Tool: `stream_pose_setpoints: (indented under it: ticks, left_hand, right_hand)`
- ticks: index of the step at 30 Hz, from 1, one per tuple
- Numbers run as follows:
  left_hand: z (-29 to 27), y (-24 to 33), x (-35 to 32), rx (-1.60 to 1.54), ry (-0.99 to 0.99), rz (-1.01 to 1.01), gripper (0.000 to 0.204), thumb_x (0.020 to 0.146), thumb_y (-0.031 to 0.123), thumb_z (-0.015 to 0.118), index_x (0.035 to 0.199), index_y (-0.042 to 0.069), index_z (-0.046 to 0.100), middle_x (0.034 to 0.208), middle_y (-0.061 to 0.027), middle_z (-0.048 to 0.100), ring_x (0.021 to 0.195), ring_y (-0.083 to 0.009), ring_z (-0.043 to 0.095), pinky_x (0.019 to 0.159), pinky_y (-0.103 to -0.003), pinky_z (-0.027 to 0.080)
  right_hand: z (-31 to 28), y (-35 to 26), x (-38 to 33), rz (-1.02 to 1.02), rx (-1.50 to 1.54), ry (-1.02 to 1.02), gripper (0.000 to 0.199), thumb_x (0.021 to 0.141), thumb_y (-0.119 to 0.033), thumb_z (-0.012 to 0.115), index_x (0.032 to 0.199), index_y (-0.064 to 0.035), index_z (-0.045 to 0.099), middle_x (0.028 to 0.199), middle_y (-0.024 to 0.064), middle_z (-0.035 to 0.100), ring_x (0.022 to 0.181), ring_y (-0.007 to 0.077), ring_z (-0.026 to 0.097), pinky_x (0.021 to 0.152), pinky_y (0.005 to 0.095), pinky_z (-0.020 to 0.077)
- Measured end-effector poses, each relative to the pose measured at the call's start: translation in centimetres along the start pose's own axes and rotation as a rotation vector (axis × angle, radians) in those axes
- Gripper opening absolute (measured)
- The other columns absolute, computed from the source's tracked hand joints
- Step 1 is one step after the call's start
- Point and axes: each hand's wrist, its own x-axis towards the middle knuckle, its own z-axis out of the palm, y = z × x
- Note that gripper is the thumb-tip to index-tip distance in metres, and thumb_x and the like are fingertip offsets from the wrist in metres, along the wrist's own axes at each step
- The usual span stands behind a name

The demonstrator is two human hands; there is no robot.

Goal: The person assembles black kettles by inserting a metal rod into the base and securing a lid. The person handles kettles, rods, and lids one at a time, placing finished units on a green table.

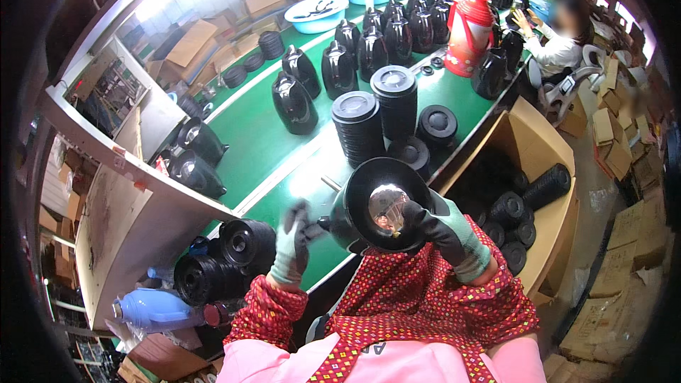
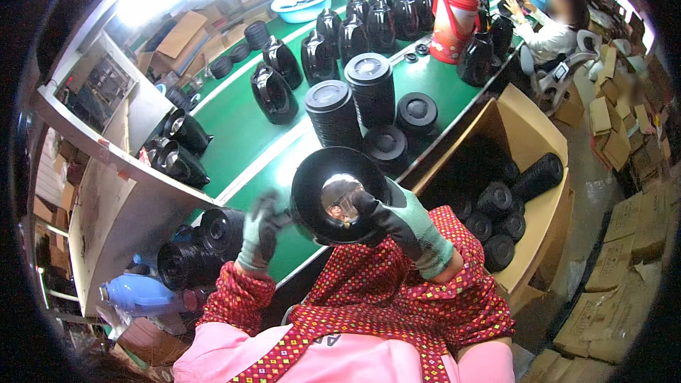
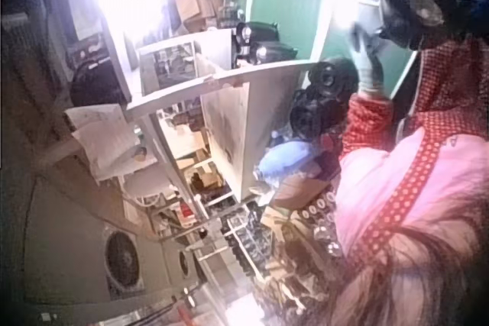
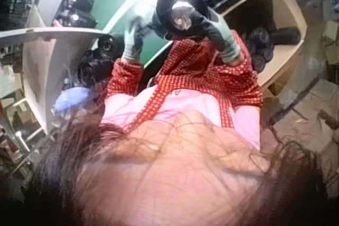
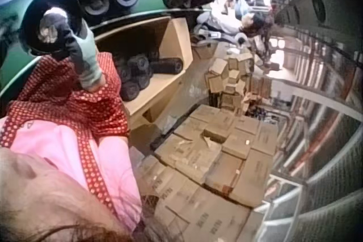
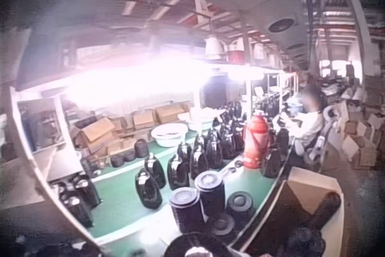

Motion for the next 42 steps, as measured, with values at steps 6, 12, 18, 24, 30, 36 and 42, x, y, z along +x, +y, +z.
stream_pose_setpoints:
  ticks: [6, 12, 18, 24, 30, 36, 42]
  left_hand:
    - [9.5, -1.2, -0.4, 0.236, -0.754, 0.137, 0.051, 0.111, 0.028, 0.052, 0.154, 0.002, 0.047, 0.158, -0.0158, 0.049, 0.145, -0.0276, 0.049, 0.122, -0.045, 0.041]
    - [7.9, -2.1, -3.2, -0.714, -0.711, -0.257, 0.045, 0.111, 0.025, 0.054, 0.149, 0.001, 0.051, 0.146, -0.0155, 0.057, 0.137, -0.0251, 0.055, 0.116, -0.043, 0.048]
    - [2.4, -1.4, -7.8, -0.41, -0.452, -0.245, 0.043, 0.104, 0.017, 0.068, 0.141, 0.0, 0.058, 0.136, -0.0152, 0.066, 0.12, -0.0229, 0.066, 0.109, -0.039, 0.054]
    - [-3.6, -3.4, -12.3, -0.571, -0.322, -0.211, 0.048, 0.105, 0.018, 0.066, 0.148, 0.0, 0.052, 0.14, -0.0153, 0.063, 0.122, -0.0225, 0.065, 0.108, -0.039, 0.054]
    - [-8.2, -2.0, -15.1, -0.592, -0.171, -0.173, 0.05, 0.105, 0.021, 0.066, 0.149, 0.001, 0.052, 0.142, -0.016, 0.061, 0.125, -0.0244, 0.063, 0.111, -0.041, 0.051]
    - [-10.3, -1.5, -16.8, -0.607, -0.085, -0.144, 0.051, 0.105, 0.025, 0.065, 0.149, 0.003, 0.051, 0.145, -0.0168, 0.06, 0.129, -0.0264, 0.061, 0.113, -0.044, 0.049]
    - [-10.3, -0.8, -16.6, -0.599, -0.056, -0.114, 0.053, 0.105, 0.029, 0.065, 0.15, 0.004, 0.051, 0.147, -0.0175, 0.058, 0.132, -0.0283, 0.06, 0.116, -0.046, 0.046]
  right_hand:
    - [0.4, -1.2, -0.5, 0.084, -0.089, -0.082, 0.049, 0.105, -0.038, 0.07, 0.138, -0.0023, 0.066, 0.119, 0.0036, 0.072, 0.105, 0.0102, 0.065, 0.089, 0.0282, 0.0541]
    - [3.2, -2.1, 1.9, 0.306, -0.207, -0.229, 0.044, 0.106, -0.03, 0.068, 0.136, 0.0018, 0.065, 0.116, 0.0027, 0.073, 0.102, 0.0093, 0.063, 0.086, 0.0269, 0.0519]
    - [9.9, -0.4, 5.6, 0.427, -0.392, -0.499, 0.054, 0.101, -0.028, 0.075, 0.143, 0.0031, 0.061, 0.126, 0.006, 0.071, 0.111, 0.0128, 0.063, 0.096, 0.031, 0.0524]
    - [16.0, 5.9, 11.6, -0.052, -0.733, -0.751, 0.057, 0.098, -0.032, 0.074, 0.147, -0.0064, 0.06, 0.135, 0.0251, 0.066, 0.123, 0.0372, 0.066, 0.106, 0.0454, 0.0521]
    - [27.1, 16.0, 16.8, -0.556, -1.395, -0.498, 0.095, 0.09, -0.06, 0.074, 0.162, -0.011, 0.037, 0.154, 0.0337, 0.044, 0.144, 0.0518, 0.041, 0.117, 0.0564, 0.0384]
    - [27.9, 19.5, 20.6, -0.041, -1.428, -0.392, 0.05, 0.104, -0.043, 0.056, 0.135, -0.0046, 0.062, 0.11, 0.0277, 0.073, 0.106, 0.0463, 0.071, 0.095, 0.0549, 0.0549]
    - [23.5, 14.4, 17.6, -0.309, -1.127, -0.206, 0.025, 0.106, -0.026, 0.061, 0.123, -0.0139, 0.074, 0.111, 0.023, 0.075, 0.105, 0.0367, 0.074, 0.09, 0.046, 0.0576]
